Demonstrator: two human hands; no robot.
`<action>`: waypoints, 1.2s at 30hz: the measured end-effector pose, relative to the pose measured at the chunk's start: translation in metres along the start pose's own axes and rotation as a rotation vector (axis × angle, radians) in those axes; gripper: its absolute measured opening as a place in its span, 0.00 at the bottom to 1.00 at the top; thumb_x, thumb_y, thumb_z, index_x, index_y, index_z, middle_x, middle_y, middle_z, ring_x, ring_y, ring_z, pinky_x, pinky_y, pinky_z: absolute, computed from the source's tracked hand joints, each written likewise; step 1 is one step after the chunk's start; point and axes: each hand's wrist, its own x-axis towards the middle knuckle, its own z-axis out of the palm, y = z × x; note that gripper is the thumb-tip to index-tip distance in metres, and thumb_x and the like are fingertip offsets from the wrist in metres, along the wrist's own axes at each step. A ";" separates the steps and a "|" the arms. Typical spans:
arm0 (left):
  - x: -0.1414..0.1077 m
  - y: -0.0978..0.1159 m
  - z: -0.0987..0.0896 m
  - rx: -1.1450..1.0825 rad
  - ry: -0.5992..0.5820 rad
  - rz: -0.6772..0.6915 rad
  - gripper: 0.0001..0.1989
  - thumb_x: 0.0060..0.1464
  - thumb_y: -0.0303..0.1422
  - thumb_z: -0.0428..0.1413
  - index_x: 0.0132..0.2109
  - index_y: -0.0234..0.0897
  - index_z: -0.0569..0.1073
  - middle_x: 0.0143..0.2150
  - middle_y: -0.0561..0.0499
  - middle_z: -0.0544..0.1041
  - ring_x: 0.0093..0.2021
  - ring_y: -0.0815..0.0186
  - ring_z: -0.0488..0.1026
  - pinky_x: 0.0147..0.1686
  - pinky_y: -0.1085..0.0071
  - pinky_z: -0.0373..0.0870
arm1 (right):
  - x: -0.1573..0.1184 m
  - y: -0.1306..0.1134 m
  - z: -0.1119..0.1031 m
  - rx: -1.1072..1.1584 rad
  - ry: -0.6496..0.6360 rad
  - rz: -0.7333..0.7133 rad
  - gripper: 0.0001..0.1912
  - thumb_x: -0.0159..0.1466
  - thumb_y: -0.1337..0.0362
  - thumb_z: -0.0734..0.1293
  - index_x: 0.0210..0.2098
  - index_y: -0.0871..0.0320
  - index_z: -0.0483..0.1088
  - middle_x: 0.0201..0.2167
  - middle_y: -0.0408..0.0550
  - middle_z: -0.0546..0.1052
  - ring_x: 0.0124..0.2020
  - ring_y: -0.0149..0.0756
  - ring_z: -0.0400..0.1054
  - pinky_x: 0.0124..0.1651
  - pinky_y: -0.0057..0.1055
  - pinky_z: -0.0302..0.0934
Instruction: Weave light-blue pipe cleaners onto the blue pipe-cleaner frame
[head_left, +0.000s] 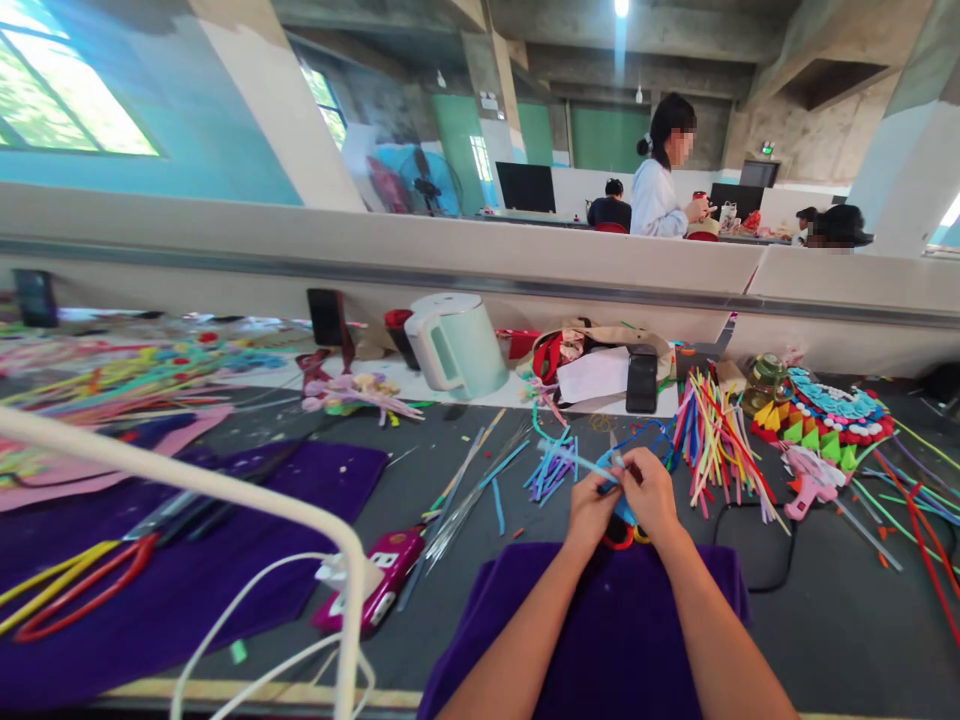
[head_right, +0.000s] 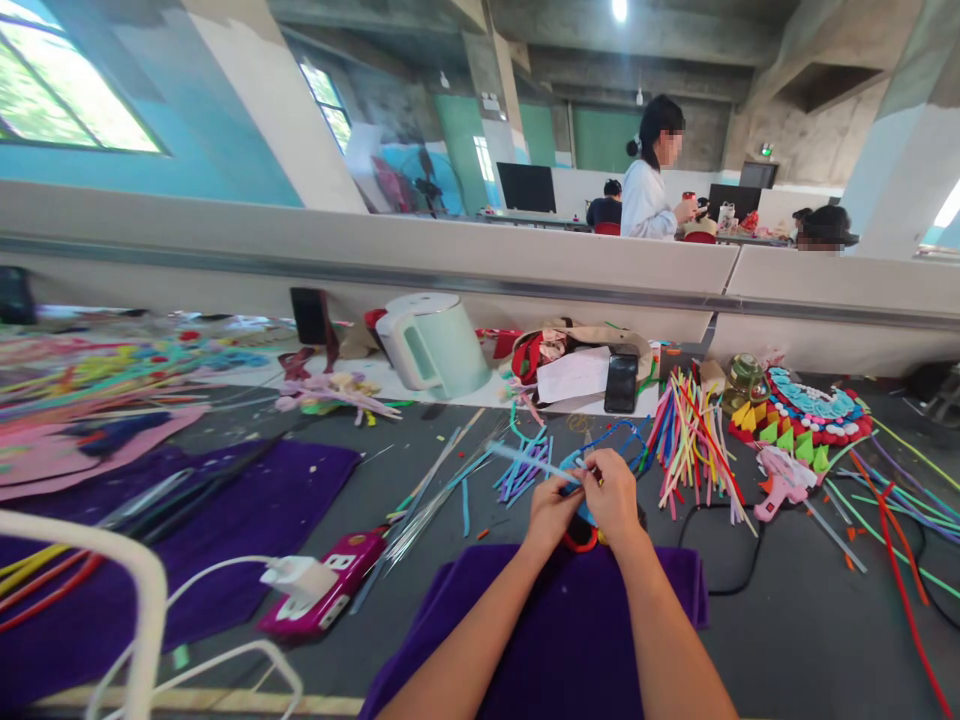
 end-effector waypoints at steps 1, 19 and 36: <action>0.001 0.000 -0.001 0.003 0.010 0.002 0.06 0.42 0.34 0.60 0.27 0.37 0.77 0.25 0.51 0.76 0.29 0.62 0.71 0.33 0.67 0.67 | -0.001 -0.001 0.000 -0.039 0.019 -0.017 0.04 0.60 0.67 0.62 0.30 0.56 0.68 0.28 0.43 0.69 0.30 0.32 0.64 0.34 0.27 0.57; 0.011 0.010 -0.006 -0.648 0.401 -0.200 0.14 0.34 0.35 0.67 0.28 0.33 0.73 0.25 0.52 0.77 0.25 0.65 0.75 0.30 0.67 0.71 | -0.007 -0.006 0.012 0.069 0.088 -0.103 0.04 0.61 0.65 0.66 0.29 0.54 0.73 0.33 0.46 0.76 0.40 0.37 0.67 0.46 0.36 0.61; 0.015 0.005 -0.006 -0.560 0.515 -0.175 0.13 0.33 0.34 0.67 0.27 0.33 0.73 0.34 0.50 0.78 0.36 0.65 0.74 0.36 0.70 0.69 | -0.003 0.009 0.019 0.418 0.152 0.304 0.08 0.57 0.60 0.66 0.26 0.58 0.68 0.31 0.48 0.79 0.33 0.37 0.72 0.35 0.30 0.64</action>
